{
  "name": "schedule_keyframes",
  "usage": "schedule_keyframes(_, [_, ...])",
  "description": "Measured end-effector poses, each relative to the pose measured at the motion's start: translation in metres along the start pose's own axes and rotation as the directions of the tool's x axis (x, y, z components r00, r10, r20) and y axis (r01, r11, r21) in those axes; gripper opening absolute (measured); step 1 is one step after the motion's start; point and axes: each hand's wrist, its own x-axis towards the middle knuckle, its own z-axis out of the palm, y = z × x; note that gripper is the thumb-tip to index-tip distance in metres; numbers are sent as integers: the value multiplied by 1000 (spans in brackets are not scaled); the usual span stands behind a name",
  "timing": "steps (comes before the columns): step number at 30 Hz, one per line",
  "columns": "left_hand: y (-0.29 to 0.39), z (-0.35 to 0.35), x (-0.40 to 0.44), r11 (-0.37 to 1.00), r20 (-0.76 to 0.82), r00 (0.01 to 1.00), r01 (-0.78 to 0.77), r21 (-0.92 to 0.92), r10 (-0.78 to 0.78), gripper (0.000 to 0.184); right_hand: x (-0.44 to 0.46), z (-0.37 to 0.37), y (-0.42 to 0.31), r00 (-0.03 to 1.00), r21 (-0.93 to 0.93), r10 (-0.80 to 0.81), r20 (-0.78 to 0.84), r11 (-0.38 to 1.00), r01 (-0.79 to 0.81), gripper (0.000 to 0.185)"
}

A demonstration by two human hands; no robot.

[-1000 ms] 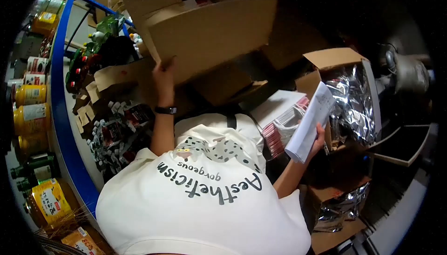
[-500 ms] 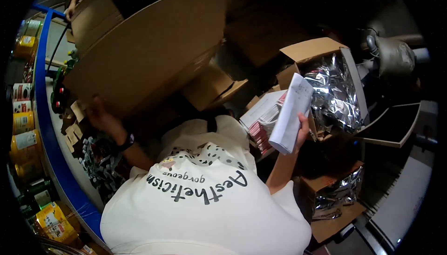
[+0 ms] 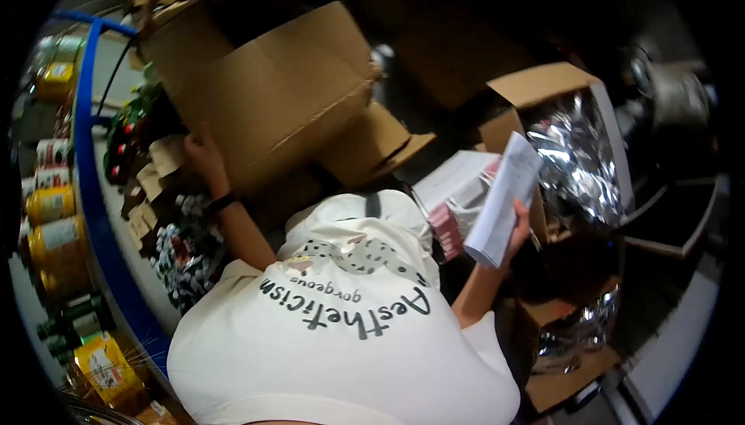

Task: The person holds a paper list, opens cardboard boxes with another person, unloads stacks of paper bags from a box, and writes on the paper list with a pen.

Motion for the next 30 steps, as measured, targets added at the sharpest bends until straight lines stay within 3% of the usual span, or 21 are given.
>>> schedule_keyframes(1, [-9, 4, 4, 1000, -12, 1000, -4, 7, 4, 48, -5, 4, -3, 996, 35, 89, 3, 995, -89, 53])
schedule_keyframes(4, [9, -1, 4, 985, 45, 997, 50, 165, -58, 49, 7, 0, 3, 992, 4, 104, 74, 995, -104, 54])
schedule_keyframes(7, [37, -13, 1, 985, 74, 989, 118, 124, -127, 42, 16, -4, 5, 989, -21, 126, 75, 992, -124, 56])
schedule_keyframes(10, [29, -4, 5, 991, -13, 998, 61, 117, -60, 42, 9, 16, 2, 993, -40, 89, 73, 995, -86, 58])
schedule_keyframes(15, [24, 4, 11, 978, -28, 997, 76, 192, -72, 40, 5, 34, -6, 997, 3, 33, 69, 999, -33, 62])
schedule_keyframes(17, [12, 12, 16, 977, -49, 997, 67, 204, -58, 37, 16, 24, -7, 996, -61, 52, 73, 997, -47, 63])
schedule_keyframes(22, [19, 12, 17, 972, 12, 998, 61, 227, -66, 41, 2, 53, -9, 997, -48, -8, 75, 999, 12, 67])
schedule_keyframes(25, [21, 15, 17, 965, 11, 999, -35, 261, 34, 44, -1, 60, -8, 991, 11, -7, 133, 1000, 5, 51])
schedule_keyframes(30, [22, 13, 13, 976, 46, 995, -100, 195, 93, 43, 2, 57, -5, 988, 110, -3, 155, 994, -14, 46])
